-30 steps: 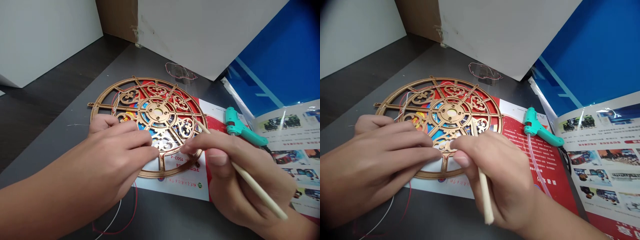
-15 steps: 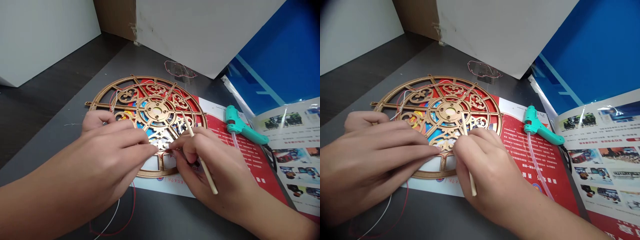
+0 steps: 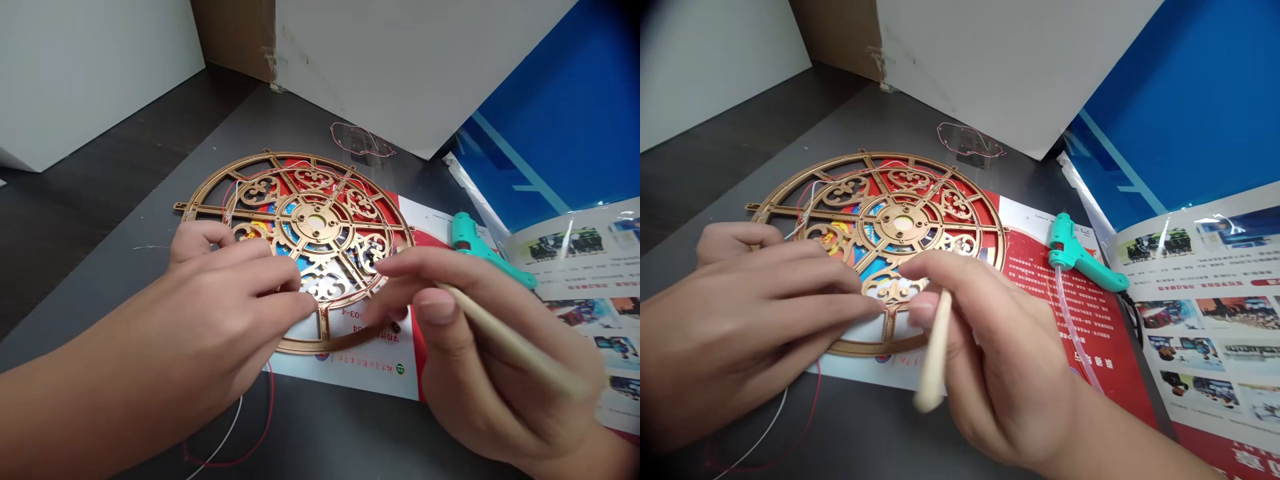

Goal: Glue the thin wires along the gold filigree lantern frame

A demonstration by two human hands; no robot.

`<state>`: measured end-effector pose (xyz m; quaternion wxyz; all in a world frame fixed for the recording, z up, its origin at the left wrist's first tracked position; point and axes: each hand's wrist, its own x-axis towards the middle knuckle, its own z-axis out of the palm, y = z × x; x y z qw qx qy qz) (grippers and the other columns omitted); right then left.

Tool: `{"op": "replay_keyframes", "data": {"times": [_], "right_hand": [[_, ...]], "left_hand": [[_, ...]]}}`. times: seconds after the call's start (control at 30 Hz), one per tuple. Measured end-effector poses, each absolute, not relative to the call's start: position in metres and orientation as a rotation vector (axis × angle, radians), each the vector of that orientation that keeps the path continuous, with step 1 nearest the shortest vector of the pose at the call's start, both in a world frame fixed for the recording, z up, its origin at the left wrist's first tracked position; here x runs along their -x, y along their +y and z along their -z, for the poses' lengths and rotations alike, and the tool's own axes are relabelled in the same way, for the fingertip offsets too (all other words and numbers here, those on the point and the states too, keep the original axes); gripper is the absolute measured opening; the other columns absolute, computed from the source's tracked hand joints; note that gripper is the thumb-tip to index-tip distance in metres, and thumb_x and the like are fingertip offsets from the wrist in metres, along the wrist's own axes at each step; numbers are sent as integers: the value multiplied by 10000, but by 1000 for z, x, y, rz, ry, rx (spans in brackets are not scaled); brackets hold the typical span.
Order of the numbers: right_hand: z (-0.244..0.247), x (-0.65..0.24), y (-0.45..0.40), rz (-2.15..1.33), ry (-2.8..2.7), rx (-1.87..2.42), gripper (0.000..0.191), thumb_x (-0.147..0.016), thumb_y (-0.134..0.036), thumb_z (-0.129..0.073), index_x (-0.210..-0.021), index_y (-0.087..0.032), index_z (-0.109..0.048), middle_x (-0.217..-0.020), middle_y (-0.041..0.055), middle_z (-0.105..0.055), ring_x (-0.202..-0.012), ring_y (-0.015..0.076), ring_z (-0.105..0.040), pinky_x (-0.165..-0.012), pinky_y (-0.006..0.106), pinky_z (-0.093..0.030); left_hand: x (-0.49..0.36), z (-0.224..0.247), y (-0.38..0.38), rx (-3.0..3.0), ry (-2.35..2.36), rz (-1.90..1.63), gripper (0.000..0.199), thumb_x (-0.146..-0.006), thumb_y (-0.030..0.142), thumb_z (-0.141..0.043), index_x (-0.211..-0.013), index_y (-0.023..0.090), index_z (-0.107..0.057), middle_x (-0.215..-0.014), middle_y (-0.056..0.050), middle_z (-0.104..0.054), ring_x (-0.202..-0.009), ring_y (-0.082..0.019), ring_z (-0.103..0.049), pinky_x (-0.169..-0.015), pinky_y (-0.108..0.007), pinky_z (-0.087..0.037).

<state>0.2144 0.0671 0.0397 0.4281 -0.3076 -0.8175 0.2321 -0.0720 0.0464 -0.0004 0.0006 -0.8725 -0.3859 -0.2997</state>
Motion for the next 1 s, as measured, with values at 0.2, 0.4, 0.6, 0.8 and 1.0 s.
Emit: {"op": "replay_keyframes", "data": {"times": [0.2,0.4,0.6,0.8,1.0], "right_hand": [[-38,-208,66,-453,-2018,846,225,-1344,-227,-662,-1281,-291,-869,-1075,44,-934,-762,176,-823,-636,321,-690],[-37,-205,67,-578,-1995,819,184,-1266,-169,-679,-1188,-297,-787,-873,11,-784,-660,181,-747,-506,296,-596],[-33,-204,70,-695,-2043,756,187,-1189,-103,-750,-1189,-289,-737,-916,2,-828,-691,156,-793,-561,240,-664],[-29,-202,71,-810,-2031,668,183,-1209,-90,-790,-1215,-260,-723,-998,3,-870,-815,122,-879,-756,186,-749],[-28,-203,71,-776,-2095,666,229,-1211,-57,-744,-1234,-278,-689,-1005,-12,-863,-828,130,-881,-772,225,-740]], "left_hand": [[69,1,47,2748,-1229,944,401,-1258,130,-457,-1130,316,-788,-1001,25,-748,-902,-251,-632,-976,-524,-321],[70,4,45,2733,-1258,960,445,-1270,133,-424,-1143,342,-796,-1025,16,-800,-932,-249,-672,-1003,-554,-334],[68,3,47,2704,-1224,933,425,-1250,139,-425,-1127,325,-787,-995,17,-762,-896,-266,-642,-982,-537,-317],[70,0,48,2728,-1190,907,315,-1237,158,-471,-1090,304,-707,-1005,13,-764,-894,-276,-635,-943,-524,-296],[70,4,49,2718,-1210,929,376,-1242,160,-464,-1144,324,-787,-1019,8,-783,-919,-284,-643,-947,-520,-313]]}}
